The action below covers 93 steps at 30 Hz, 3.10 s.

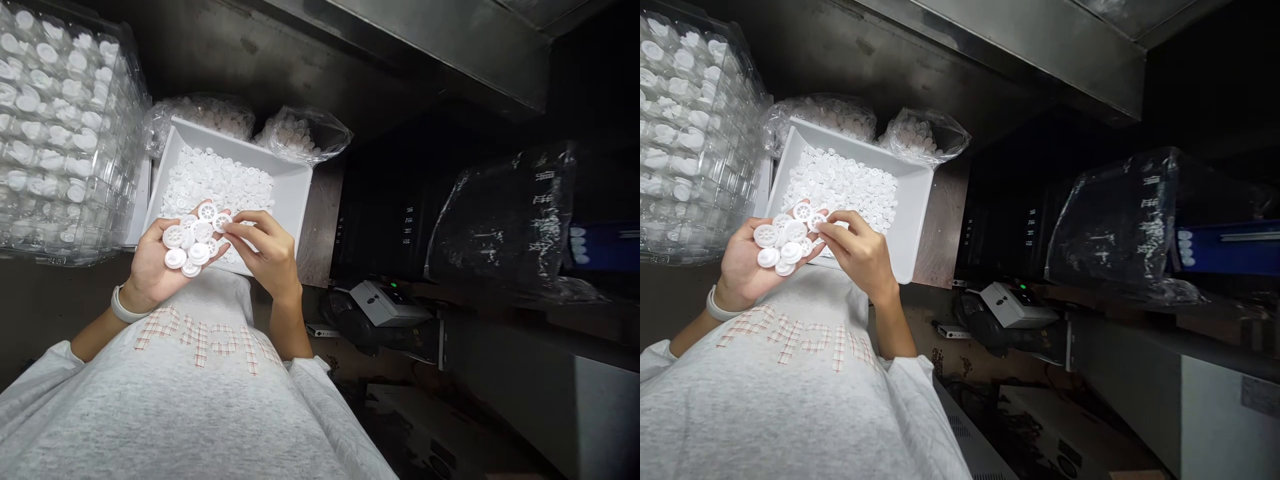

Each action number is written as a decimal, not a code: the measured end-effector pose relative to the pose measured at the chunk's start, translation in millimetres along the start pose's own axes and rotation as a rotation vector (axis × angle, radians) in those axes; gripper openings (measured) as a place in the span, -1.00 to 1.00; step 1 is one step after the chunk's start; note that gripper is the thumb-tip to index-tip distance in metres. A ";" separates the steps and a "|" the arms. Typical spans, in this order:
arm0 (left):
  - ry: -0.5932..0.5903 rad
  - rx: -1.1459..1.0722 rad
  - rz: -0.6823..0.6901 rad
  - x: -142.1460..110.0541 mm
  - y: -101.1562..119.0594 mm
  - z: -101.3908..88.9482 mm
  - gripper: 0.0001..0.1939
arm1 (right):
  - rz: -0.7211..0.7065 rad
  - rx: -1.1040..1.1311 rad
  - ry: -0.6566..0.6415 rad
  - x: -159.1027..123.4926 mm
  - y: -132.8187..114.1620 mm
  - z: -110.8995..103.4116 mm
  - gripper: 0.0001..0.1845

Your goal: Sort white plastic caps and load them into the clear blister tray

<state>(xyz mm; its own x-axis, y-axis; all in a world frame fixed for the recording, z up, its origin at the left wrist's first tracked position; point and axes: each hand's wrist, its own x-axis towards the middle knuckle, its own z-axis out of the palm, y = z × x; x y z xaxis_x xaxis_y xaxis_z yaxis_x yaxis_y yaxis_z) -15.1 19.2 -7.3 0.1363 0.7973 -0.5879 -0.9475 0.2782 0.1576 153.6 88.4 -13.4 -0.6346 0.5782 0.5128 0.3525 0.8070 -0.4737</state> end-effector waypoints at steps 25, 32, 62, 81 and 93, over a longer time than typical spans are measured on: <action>-0.013 -0.004 -0.023 -1.6 1.4 1.5 -0.45 | 0.171 0.205 -0.007 -0.6 -2.9 7.0 -0.87; 0.043 0.021 -0.011 1.9 1.4 2.3 -0.44 | 0.182 0.289 0.043 -3.8 -0.3 10.7 -0.84; -0.037 0.095 0.013 1.1 1.8 10.4 -0.51 | 0.117 0.181 -0.049 -17.2 -20.1 14.1 -0.76; -0.036 0.081 -0.001 4.0 1.3 9.6 -0.44 | 0.182 0.124 0.101 -21.8 -14.6 17.1 -0.78; 0.020 0.193 0.038 3.5 1.1 8.0 -0.47 | 0.194 0.213 0.125 -25.0 -10.7 19.5 -0.71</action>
<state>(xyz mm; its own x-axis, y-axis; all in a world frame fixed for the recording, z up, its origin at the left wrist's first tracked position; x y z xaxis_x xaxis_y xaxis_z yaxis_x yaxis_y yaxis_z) -13.4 26.5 -2.8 0.0935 0.7990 -0.5941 -0.8787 0.3468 0.3281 152.3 63.0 -35.1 -0.4753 0.7400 0.4760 0.2985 0.6445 -0.7039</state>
